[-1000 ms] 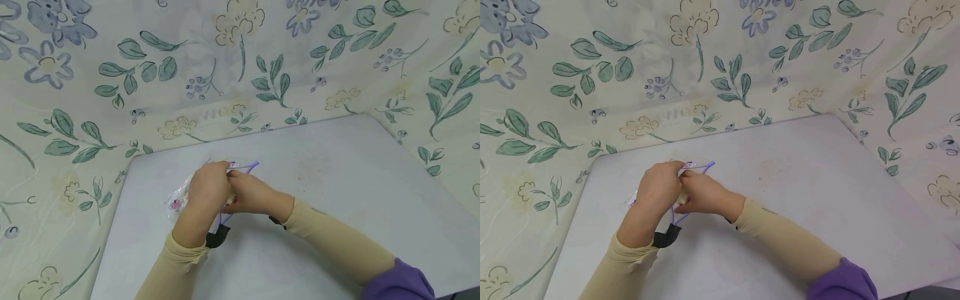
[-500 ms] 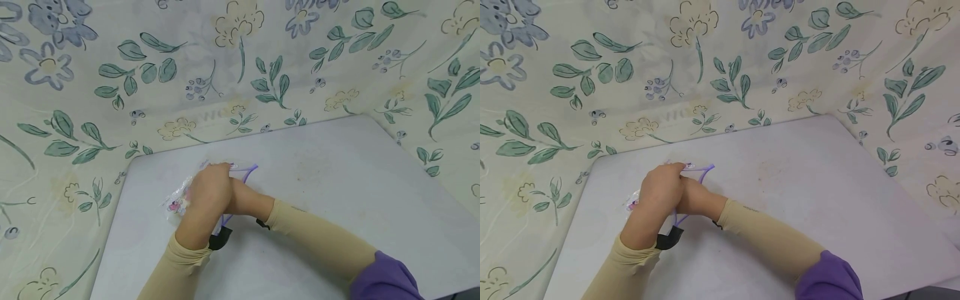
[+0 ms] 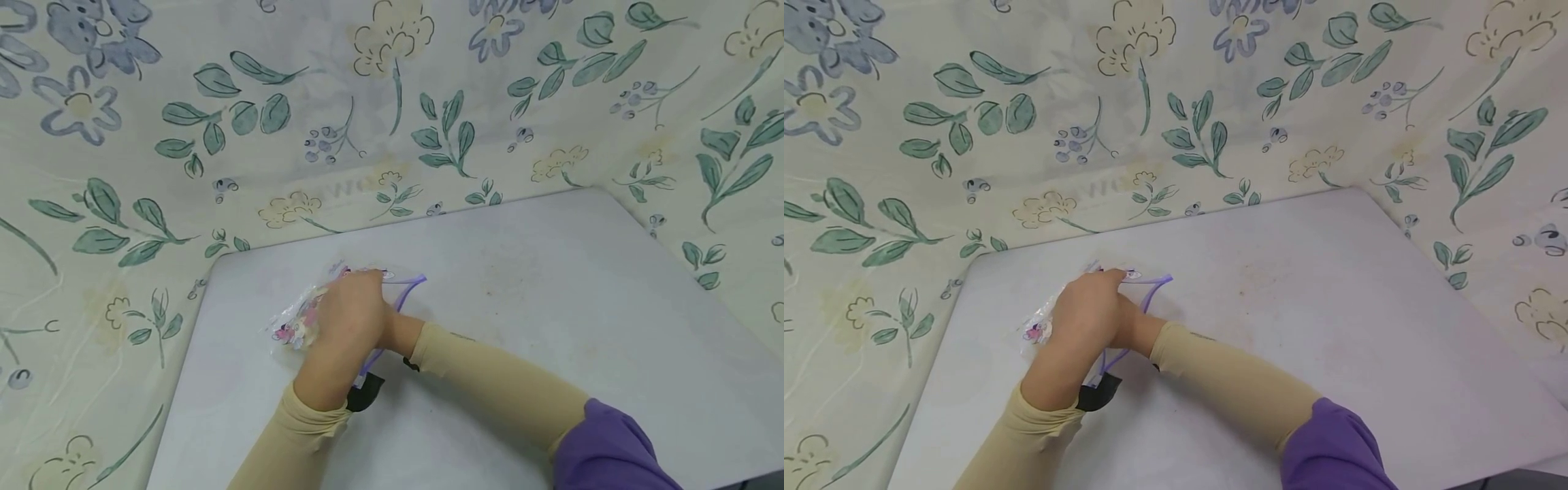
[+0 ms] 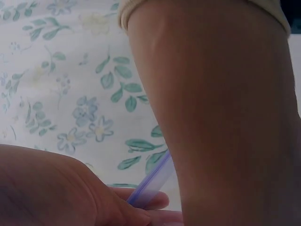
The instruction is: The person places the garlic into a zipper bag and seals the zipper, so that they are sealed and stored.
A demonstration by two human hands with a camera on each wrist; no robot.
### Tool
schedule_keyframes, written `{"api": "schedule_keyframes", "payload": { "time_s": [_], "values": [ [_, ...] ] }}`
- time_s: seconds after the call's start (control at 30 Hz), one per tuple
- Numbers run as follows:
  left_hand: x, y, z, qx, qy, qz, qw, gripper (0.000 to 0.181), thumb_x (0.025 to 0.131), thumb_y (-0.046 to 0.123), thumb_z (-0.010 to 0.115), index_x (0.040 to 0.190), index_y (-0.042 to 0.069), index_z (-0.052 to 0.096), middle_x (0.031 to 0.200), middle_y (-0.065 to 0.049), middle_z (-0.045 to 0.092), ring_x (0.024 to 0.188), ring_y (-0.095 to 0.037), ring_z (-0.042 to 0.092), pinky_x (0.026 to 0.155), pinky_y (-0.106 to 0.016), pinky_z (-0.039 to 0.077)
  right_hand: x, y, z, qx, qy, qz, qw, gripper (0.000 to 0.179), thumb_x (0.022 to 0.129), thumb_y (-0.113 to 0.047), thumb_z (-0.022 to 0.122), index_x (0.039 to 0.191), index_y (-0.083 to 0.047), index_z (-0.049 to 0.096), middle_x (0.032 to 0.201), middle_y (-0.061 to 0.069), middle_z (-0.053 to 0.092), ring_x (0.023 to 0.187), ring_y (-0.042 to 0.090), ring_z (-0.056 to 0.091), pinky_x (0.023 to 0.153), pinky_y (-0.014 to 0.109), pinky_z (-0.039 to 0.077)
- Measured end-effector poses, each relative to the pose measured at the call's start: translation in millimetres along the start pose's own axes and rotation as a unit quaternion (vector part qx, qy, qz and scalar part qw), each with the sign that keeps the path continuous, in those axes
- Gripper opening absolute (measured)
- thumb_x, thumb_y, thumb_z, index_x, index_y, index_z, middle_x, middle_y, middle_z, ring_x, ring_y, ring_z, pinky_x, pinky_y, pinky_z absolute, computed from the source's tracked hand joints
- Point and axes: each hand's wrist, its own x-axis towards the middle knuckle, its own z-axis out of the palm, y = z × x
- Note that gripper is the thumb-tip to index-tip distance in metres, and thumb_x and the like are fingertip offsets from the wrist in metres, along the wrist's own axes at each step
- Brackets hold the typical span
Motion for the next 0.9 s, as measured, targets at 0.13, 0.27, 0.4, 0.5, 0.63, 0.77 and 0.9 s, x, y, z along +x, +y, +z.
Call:
{"api": "schedule_keyframes", "payload": {
  "time_s": [0.13, 0.27, 0.4, 0.5, 0.63, 0.77, 0.9],
  "values": [
    [-0.6, 2.3, -0.2, 0.0, 0.001, -0.002, 1.0, 0.044, 0.08, 0.008, 0.062, 0.123, 0.021, 0.063, 0.119, -0.005, 0.066, 0.101, -0.031, 0.064, 0.075, -0.051, 0.054, -1.5, -7.4, 1.5, -0.063, 0.037, -0.046, 0.9963, 0.022, 0.08, -0.01, 0.056, 0.086, 0.012, 0.059, 0.081, 0.02, 0.062, 0.074, 0.032, 0.06, 0.077, 0.046, 0.05],
    [-1.3, 3.4, 1.0, 0.005, 0.01, 0.001, 0.9999, 0.037, 0.082, 0.007, 0.059, 0.116, 0.02, 0.066, 0.112, -0.005, 0.068, 0.096, -0.032, 0.065, 0.069, -0.052, 0.054, -0.6, -11.6, 5.4, -0.136, 0.065, -0.084, 0.9851, 0.019, 0.085, -0.007, 0.053, 0.069, 0.003, 0.058, 0.066, 0.011, 0.061, 0.064, 0.023, 0.058, 0.07, 0.037, 0.05],
    [-1.8, 3.9, 2.5, 0.007, 0.016, 0.009, 0.9998, 0.034, 0.086, 0.005, 0.055, 0.114, 0.019, 0.067, 0.11, -0.005, 0.069, 0.096, -0.034, 0.065, 0.071, -0.052, 0.054, 2.8, -11.2, 6.4, -0.068, 0.032, -0.063, 0.9952, 0.022, 0.088, -0.003, 0.046, 0.073, 0.008, 0.057, 0.072, 0.016, 0.063, 0.07, 0.026, 0.06, 0.073, 0.039, 0.05],
    [-2.1, 3.8, 3.8, 0.01, 0.019, 0.017, 0.9996, 0.035, 0.087, 0.003, 0.053, 0.115, 0.019, 0.066, 0.11, -0.006, 0.069, 0.097, -0.035, 0.065, 0.074, -0.052, 0.054, 4.7, -9.4, 7.3, -0.017, 0.023, -0.055, 0.9981, 0.025, 0.089, 0.0, 0.041, 0.073, 0.01, 0.057, 0.072, 0.018, 0.063, 0.072, 0.027, 0.061, 0.076, 0.039, 0.051],
    [-3.1, 3.8, 6.0, 0.013, 0.029, 0.026, 0.9991, 0.034, 0.085, 0.004, 0.056, 0.113, 0.019, 0.067, 0.108, -0.005, 0.07, 0.094, -0.035, 0.066, 0.074, -0.052, 0.054, 5.5, -8.7, 7.2, 0.058, 0.012, -0.034, 0.9977, 0.027, 0.091, 0.001, 0.037, 0.078, 0.015, 0.056, 0.075, 0.022, 0.062, 0.077, 0.032, 0.061, 0.082, 0.044, 0.049],
    [-4.2, 4.3, 8.0, 0.01, 0.047, 0.033, 0.9983, 0.03, 0.084, 0.003, 0.057, 0.108, 0.017, 0.069, 0.104, -0.005, 0.071, 0.089, -0.035, 0.067, 0.066, -0.053, 0.054, 6.3, -10.2, 6.8, 0.098, 0.012, -0.016, 0.995, 0.027, 0.091, 0.002, 0.034, 0.087, 0.02, 0.054, 0.081, 0.028, 0.062, 0.083, 0.038, 0.06, 0.086, 0.048, 0.048],
    [-5.3, 4.6, 9.1, 0.012, 0.053, 0.038, 0.9978, 0.027, 0.082, 0.002, 0.059, 0.103, 0.015, 0.069, 0.1, -0.005, 0.071, 0.085, -0.032, 0.067, 0.064, -0.05, 0.054, 6.5, -10.7, 6.2, 0.134, -0.003, 0.003, 0.991, 0.03, 0.093, -0.001, 0.032, 0.09, 0.021, 0.053, 0.085, 0.031, 0.061, 0.085, 0.04, 0.059, 0.086, 0.049, 0.046]
  ]
}}
